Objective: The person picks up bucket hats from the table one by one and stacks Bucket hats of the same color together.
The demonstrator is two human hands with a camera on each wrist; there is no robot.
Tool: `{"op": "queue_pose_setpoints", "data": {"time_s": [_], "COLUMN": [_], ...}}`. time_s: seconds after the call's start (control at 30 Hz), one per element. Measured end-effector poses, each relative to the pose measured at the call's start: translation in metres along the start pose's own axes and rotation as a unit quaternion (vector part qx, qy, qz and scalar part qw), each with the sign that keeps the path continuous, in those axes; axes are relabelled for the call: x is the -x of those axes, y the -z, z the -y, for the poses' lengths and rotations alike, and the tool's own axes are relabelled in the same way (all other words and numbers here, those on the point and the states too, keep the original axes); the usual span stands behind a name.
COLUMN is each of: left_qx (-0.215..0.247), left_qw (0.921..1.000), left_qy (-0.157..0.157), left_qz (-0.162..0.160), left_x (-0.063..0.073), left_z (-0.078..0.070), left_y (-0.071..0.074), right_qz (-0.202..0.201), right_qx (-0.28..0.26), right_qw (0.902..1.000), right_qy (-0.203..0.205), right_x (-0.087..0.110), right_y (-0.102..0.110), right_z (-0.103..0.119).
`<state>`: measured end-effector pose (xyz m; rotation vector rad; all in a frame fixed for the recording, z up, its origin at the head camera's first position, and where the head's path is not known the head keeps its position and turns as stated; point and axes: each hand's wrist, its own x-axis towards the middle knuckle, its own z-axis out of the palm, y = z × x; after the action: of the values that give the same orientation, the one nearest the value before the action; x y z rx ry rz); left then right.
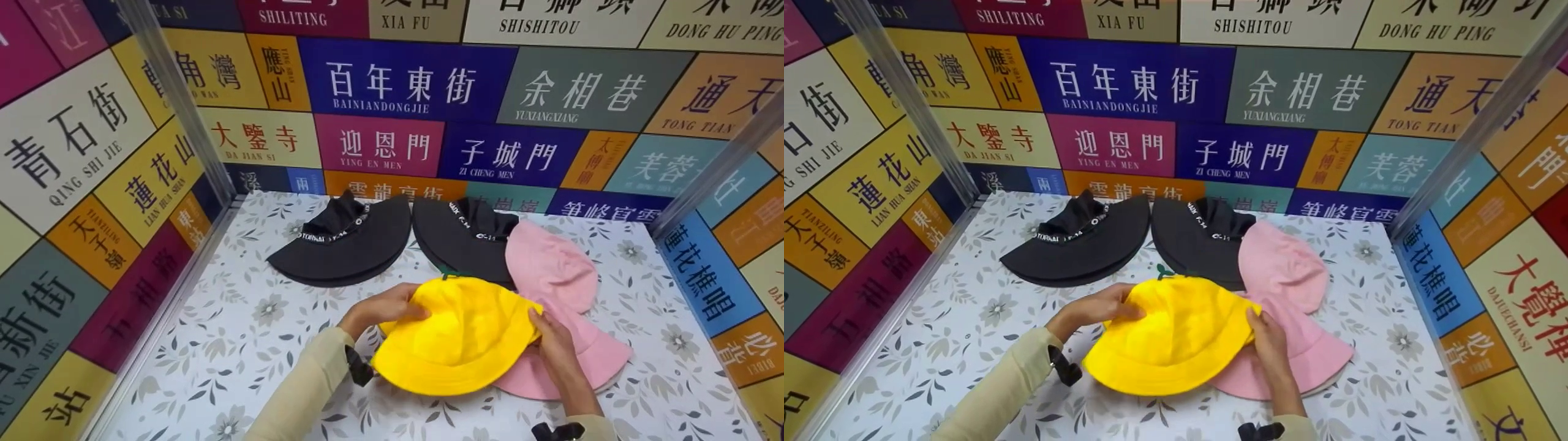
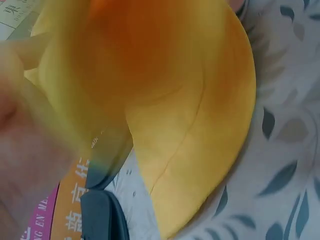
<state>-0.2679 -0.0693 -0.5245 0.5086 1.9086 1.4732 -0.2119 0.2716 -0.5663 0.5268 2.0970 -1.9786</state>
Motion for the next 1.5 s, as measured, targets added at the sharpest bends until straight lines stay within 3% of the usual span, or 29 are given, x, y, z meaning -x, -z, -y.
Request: {"op": "queue_pose_setpoints", "data": {"time_s": [0.1,0.17,0.27,0.37,0.5,0.6,0.67,0.83,0.93,1.07,1.23,1.5], "left_qx": [-0.008,0.016,0.061,0.071,0.009,-0.015,-0.008,0.000,0.003,-0.010,-0.035,-0.069], "left_qw": [0.9972,0.9922,0.9833,0.9829,0.9865,0.9853,0.9850,0.9803,0.9687,0.9471,0.9339,0.9304], "left_qy": [0.022,0.046,0.088,0.126,0.160,0.169,0.167,0.123,0.089,0.048,0.018,0.041], "left_qz": [-0.070,-0.115,-0.147,-0.114,-0.032,-0.019,-0.042,-0.155,-0.232,-0.317,-0.355,-0.358], "left_x": [0.000,0.001,0.004,0.012,0.027,0.037,0.040,0.038,0.030,0.019,0.010,0.006], "left_z": [0.006,0.011,0.022,0.034,0.048,0.056,0.059,0.057,0.054,0.052,0.054,0.052], "left_y": [0.001,0.001,0.002,0.001,-0.003,-0.006,-0.007,-0.004,-0.001,-0.001,-0.004,-0.003], "right_qz": [-0.021,-0.035,-0.047,-0.051,-0.061,-0.068,-0.063,-0.035,-0.021,-0.008,-0.001,0.016], "right_qx": [-0.005,-0.006,-0.010,-0.019,-0.032,-0.028,-0.029,-0.054,-0.062,-0.050,-0.027,-0.007], "right_qw": [0.9997,0.9992,0.9985,0.9981,0.9975,0.9973,0.9975,0.9980,0.9978,0.9986,0.9996,0.9993], "right_qy": [0.013,0.020,0.027,0.030,0.016,-0.007,-0.014,-0.004,0.008,0.014,0.013,0.033], "right_x": [0.001,0.002,0.004,0.005,0.005,0.004,0.003,0.002,0.002,0.002,0.002,0.002], "right_y": [-0.002,-0.004,-0.006,-0.008,-0.006,-0.004,-0.002,0.000,0.001,0.002,0.003,0.004], "right_z": [0.000,0.000,0.000,0.000,-0.001,-0.002,-0.003,-0.002,-0.003,-0.005,-0.005,-0.006]}}
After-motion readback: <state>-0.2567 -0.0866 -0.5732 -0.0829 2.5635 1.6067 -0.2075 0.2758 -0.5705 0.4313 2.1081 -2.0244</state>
